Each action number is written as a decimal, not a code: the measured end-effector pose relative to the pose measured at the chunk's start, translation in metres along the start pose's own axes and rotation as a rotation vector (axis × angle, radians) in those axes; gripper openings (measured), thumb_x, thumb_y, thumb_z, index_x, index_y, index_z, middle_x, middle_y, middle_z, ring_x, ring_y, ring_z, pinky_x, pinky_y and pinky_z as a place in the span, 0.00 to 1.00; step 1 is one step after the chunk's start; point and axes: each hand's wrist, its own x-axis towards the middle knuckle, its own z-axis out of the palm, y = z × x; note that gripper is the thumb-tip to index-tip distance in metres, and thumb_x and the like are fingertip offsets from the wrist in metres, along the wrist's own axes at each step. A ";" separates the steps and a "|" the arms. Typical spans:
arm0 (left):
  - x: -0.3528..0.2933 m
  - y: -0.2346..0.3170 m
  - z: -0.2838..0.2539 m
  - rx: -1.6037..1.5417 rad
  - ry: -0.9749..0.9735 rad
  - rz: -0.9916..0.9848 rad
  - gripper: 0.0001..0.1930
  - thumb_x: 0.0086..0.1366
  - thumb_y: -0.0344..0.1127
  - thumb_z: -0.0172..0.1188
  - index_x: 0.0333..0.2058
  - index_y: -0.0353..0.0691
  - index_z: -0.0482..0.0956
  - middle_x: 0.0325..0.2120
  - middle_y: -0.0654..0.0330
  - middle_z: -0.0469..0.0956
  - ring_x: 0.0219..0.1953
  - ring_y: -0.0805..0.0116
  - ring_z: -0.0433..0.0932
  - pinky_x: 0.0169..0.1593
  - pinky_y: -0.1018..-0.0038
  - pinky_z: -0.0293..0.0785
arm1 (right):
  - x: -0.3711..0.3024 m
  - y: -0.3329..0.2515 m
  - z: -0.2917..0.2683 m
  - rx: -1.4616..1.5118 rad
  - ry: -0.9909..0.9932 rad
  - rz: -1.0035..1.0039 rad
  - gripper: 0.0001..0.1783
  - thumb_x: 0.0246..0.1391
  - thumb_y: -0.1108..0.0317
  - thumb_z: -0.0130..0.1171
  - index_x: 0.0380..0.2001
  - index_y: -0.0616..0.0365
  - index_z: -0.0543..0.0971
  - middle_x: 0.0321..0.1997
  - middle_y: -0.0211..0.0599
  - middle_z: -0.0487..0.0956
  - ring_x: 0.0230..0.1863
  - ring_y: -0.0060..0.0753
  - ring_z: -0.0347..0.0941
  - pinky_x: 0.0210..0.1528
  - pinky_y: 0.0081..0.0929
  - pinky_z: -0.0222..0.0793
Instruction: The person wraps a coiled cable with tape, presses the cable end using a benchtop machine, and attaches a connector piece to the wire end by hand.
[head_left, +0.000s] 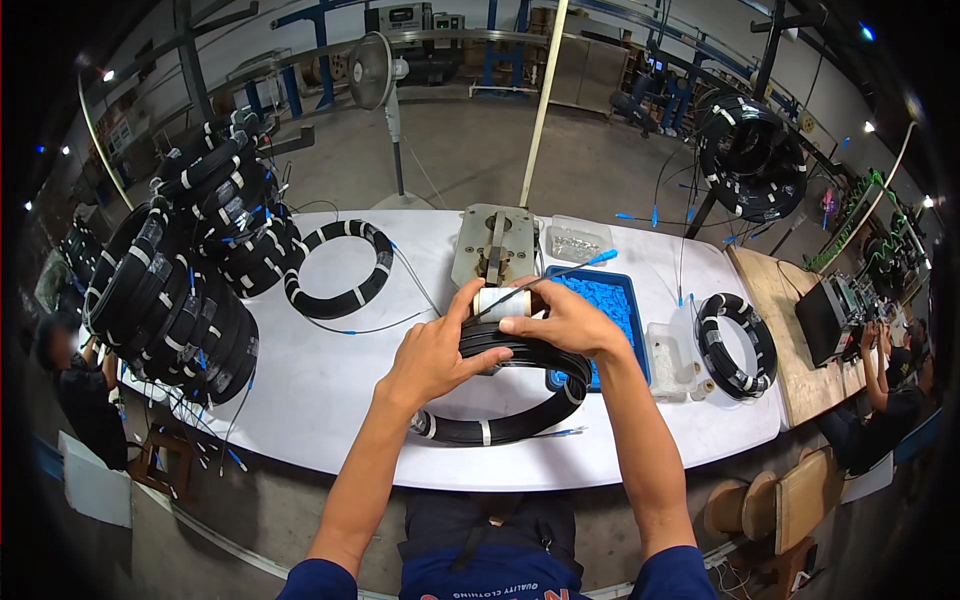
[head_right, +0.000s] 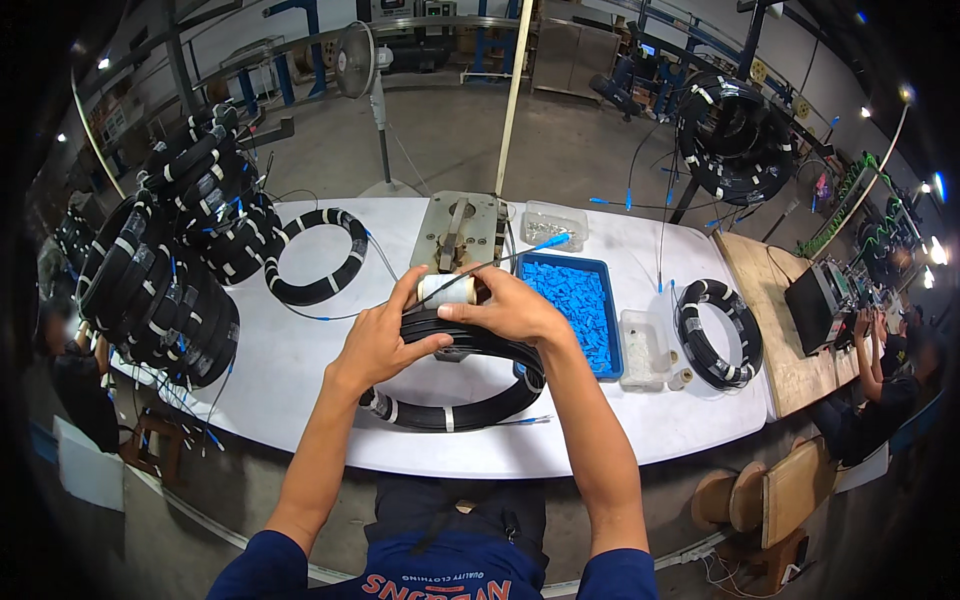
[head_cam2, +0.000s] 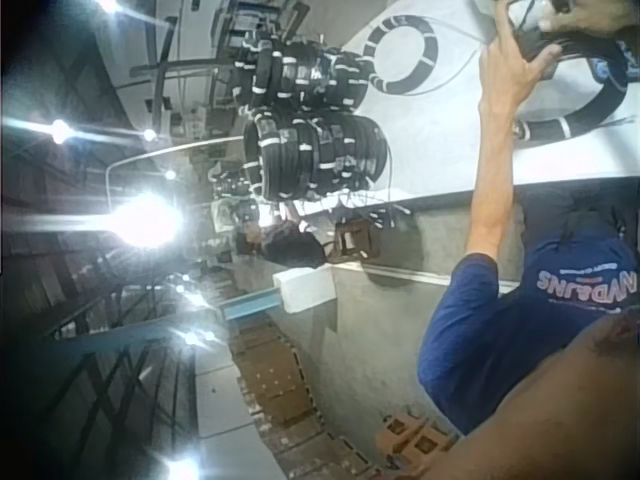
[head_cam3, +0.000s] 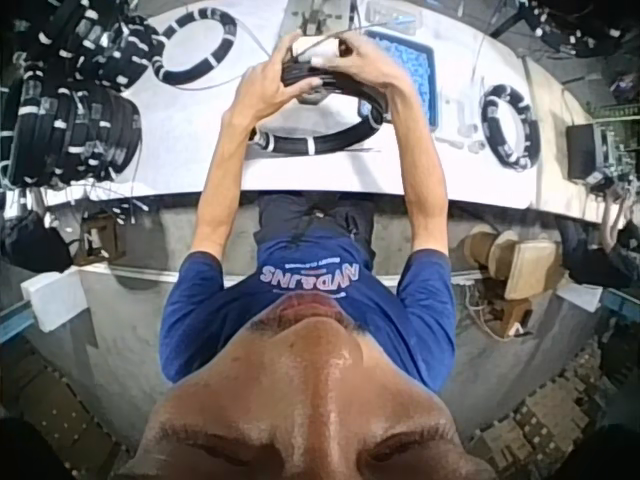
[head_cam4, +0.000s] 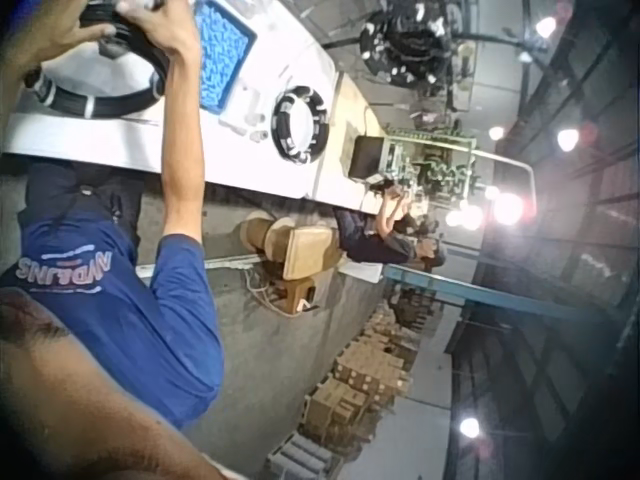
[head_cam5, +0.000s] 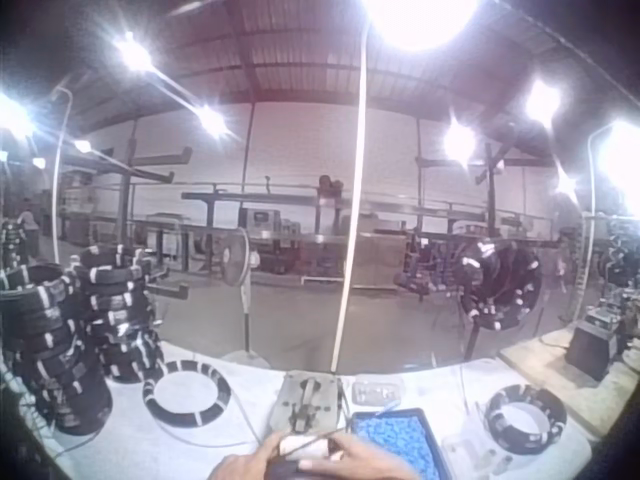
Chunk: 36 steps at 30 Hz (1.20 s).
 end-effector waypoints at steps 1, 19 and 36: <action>0.001 0.002 -0.001 -0.002 -0.022 -0.020 0.49 0.53 0.60 0.67 0.66 0.46 0.52 0.39 0.43 0.79 0.39 0.40 0.80 0.43 0.57 0.76 | 0.002 0.002 0.001 -0.060 0.039 0.025 0.33 0.49 0.55 0.70 0.53 0.63 0.73 0.41 0.46 0.79 0.40 0.32 0.74 0.42 0.29 0.71; 0.000 -0.016 0.018 0.029 0.357 0.329 0.20 0.49 0.49 0.74 0.32 0.39 0.82 0.57 0.49 0.71 0.33 0.56 0.83 0.33 0.68 0.79 | -0.002 -0.004 0.022 0.024 0.247 0.015 0.24 0.59 0.58 0.60 0.50 0.66 0.72 0.43 0.52 0.78 0.44 0.39 0.77 0.47 0.32 0.71; 0.001 -0.028 0.030 0.199 0.503 0.446 0.19 0.52 0.50 0.69 0.25 0.39 0.78 0.29 0.58 0.81 0.26 0.59 0.79 0.29 0.68 0.74 | -0.024 -0.019 0.026 -0.226 0.361 -0.081 0.29 0.53 0.52 0.64 0.49 0.65 0.77 0.43 0.56 0.78 0.46 0.53 0.75 0.49 0.39 0.70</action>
